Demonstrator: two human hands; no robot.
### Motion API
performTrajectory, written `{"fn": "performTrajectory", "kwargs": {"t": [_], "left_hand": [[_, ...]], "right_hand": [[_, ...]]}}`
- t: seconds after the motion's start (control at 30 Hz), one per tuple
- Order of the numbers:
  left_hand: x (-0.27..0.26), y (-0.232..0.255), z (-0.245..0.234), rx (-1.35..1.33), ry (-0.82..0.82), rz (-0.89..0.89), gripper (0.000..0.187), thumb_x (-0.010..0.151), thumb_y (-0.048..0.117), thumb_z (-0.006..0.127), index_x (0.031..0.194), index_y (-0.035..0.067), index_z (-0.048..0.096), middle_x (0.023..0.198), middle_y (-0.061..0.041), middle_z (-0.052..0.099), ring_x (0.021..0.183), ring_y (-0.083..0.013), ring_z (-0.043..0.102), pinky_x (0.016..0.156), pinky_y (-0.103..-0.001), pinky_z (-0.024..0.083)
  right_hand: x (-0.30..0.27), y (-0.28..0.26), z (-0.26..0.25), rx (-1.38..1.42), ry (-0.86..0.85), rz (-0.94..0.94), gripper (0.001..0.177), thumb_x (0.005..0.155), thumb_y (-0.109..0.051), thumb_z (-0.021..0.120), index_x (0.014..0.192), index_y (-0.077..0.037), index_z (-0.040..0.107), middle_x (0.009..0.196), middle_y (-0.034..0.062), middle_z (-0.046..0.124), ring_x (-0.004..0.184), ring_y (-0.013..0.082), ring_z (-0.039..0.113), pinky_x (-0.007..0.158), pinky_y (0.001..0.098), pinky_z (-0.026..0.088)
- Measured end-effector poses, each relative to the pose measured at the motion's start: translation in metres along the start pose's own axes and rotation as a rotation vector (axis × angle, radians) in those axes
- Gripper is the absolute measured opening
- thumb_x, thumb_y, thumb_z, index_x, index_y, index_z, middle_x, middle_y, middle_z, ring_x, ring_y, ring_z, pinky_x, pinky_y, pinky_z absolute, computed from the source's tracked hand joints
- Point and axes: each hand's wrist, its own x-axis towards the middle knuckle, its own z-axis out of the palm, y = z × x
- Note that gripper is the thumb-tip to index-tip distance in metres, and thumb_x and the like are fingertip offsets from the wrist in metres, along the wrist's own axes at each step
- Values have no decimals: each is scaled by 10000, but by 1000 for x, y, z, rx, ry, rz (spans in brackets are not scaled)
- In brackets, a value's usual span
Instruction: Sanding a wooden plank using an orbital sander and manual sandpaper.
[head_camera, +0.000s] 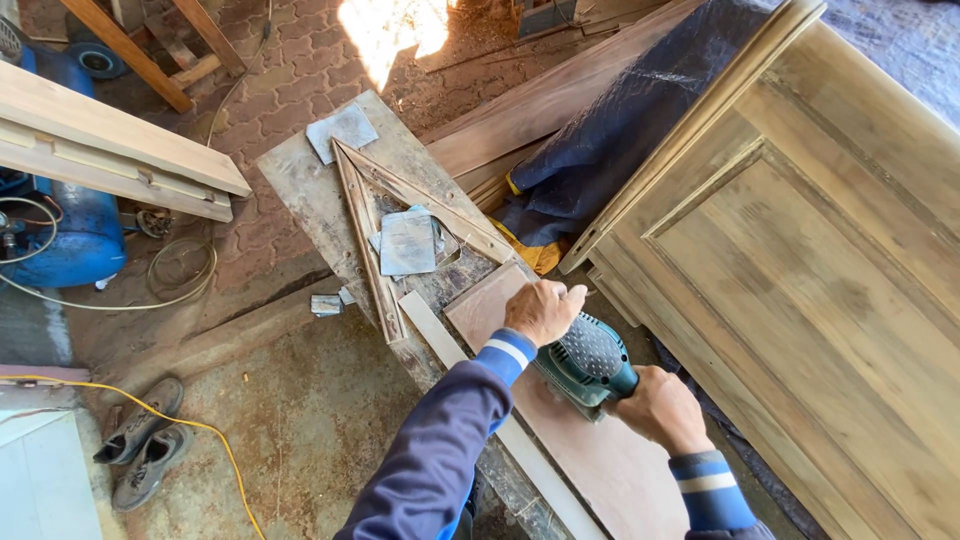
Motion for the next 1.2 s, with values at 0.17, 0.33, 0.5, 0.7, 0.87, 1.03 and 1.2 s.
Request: {"fn": "performTrajectory", "kwargs": {"t": [0.17,0.33,0.5,0.7,0.87,1.03,1.2], "left_hand": [[29,-19,-20,21,31,27,561,908,550,485,793,81,771,922,-231,752,852,-400,730,789,-488,572],[49,-30,-45,31,50,60,584,913,572,499,810,69,779,928,-247,748,870,-411,727,801,-485,570],[70,-47,-69,-5,73,43,585,906,572,501,830,61,775,895,-261,743,838,-398,736,771,-495,572],[91,-70,-98,-22,68,-43,581,916,545,464,795,64,767,818,-221,773,756,-344,747,685,-502,564],[84,-77,-114,-14,222,27,576,923,560,511,801,60,771,788,-222,734,733,-365,717,667,-489,542],[51,-78,-99,69,271,130,653,896,616,635,676,8,719,670,-238,635,636,-365,657,616,-478,498],[-42,-18,-58,-202,-48,203,700,951,518,673,554,-26,481,529,-110,390,532,-97,367,498,-425,331]], "right_hand": [[13,-37,-11,17,23,-4,289,724,-356,847,927,-150,828,682,101,759,580,215,722,634,369,606],[27,-67,-18,39,43,-6,286,703,-340,845,898,-132,820,690,122,757,603,242,733,649,387,601],[42,-97,-19,46,78,-33,286,692,-328,845,848,-93,804,701,133,747,609,244,726,654,384,595],[67,-128,-12,45,31,-31,239,732,-314,801,878,-125,802,692,97,745,584,211,713,631,363,618],[67,-150,-10,58,54,-52,278,723,-307,800,897,-90,794,722,126,741,624,247,727,656,387,622],[27,-116,-1,102,192,-96,306,700,-302,800,846,-34,778,766,216,716,718,365,722,718,458,589],[-62,-26,0,117,219,-178,212,697,-271,786,795,-91,730,755,210,719,742,409,704,690,491,569]]}}
